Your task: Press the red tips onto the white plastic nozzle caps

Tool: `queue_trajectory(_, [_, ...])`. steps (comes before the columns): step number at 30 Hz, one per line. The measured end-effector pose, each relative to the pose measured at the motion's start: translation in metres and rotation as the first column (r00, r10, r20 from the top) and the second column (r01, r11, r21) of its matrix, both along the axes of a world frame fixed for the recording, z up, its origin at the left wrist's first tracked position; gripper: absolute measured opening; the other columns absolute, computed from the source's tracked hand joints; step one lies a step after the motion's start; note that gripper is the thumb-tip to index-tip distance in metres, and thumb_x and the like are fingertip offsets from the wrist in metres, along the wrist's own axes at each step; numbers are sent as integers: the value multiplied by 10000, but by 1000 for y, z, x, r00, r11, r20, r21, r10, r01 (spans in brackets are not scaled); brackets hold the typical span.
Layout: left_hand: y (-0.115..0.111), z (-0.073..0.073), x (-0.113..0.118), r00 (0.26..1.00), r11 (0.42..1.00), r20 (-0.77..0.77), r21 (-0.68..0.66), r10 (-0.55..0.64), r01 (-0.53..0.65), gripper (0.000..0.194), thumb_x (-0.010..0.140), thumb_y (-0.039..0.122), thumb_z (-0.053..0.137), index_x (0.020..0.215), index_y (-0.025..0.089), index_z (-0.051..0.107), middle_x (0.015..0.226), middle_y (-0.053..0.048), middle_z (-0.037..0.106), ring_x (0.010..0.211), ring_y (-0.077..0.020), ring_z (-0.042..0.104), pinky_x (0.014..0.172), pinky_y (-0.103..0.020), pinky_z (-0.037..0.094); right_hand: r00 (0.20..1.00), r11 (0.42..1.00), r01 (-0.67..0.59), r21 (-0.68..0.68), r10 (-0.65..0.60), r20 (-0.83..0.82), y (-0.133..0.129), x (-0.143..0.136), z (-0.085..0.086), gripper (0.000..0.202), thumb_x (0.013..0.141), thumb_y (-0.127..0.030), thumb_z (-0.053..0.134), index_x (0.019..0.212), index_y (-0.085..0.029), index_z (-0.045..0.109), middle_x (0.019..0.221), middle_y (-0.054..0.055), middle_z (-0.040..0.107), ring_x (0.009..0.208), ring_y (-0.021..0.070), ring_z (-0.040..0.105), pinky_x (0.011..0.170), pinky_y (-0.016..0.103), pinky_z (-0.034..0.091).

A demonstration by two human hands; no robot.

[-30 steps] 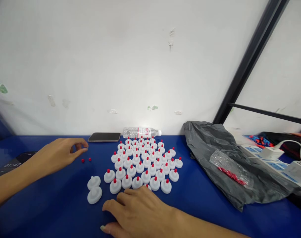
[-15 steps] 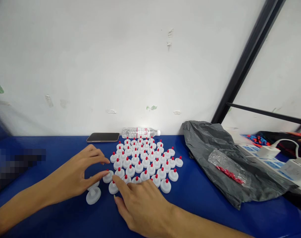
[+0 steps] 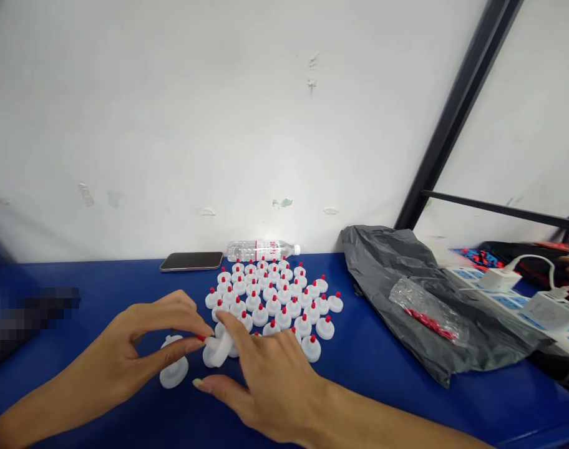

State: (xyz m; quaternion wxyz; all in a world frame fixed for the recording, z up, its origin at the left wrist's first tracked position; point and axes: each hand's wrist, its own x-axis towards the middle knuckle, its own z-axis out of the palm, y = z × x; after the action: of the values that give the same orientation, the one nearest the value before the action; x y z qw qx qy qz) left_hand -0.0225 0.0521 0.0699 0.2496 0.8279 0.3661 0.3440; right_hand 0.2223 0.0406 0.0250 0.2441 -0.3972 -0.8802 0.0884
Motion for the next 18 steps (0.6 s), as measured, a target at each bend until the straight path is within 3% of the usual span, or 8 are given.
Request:
queue_trajectory(2, [-4,-3,3,1000,998,-4,52,-18,18,141,1041,319,655,1068,366,785,955,47,787,919,-159,631,806,-253,520,1000,1000,-5,-31,4,-30,-1,0,2,456,1030,-564,659,1368,-262,608,749,-51,759,607,184,694,654,302,337])
queue_trajectory(5, [-8,-7,5,995,983,-97,178,-23,40,130,1042,256,637,1096,325,734,989,31,768,944,-167,600,829,-268,505,998,998,-26,-60,23,-52,-2,1,4,287,1025,-491,625,1176,-248,644,732,-51,737,584,171,659,636,304,303])
queue_trajectory(8, [-10,-7,8,980,979,-193,187,-50,86,92,1066,275,590,1043,276,679,973,9,725,932,-169,588,829,-274,503,997,996,-57,-72,54,-47,-4,2,7,268,1010,-470,573,1111,-227,626,709,-40,710,554,167,612,618,308,283])
queue_trajectory(14, [-13,-10,10,962,977,-236,126,-137,170,277,1121,319,421,970,259,645,930,-29,721,898,-198,603,835,-319,521,994,994,-90,-63,86,-60,-3,4,10,325,1005,-541,595,1123,-238,618,744,-45,716,580,162,625,624,301,290])
queue_trajectory(16, [-16,-15,8,974,985,-198,102,-114,137,299,1115,373,424,983,279,676,930,-35,735,927,-218,620,847,-327,541,994,995,-89,-35,86,-70,-2,4,10,379,1018,-608,587,1095,-239,628,765,-37,725,604,163,637,620,297,290])
queue_trajectory(18, [-20,-20,4,990,997,-140,76,-14,25,305,1098,462,452,1062,311,714,973,-31,747,995,-232,638,855,-323,564,990,995,-101,-26,97,-107,-1,3,11,382,1036,-613,568,1023,-236,633,772,-39,723,609,148,632,604,288,296])
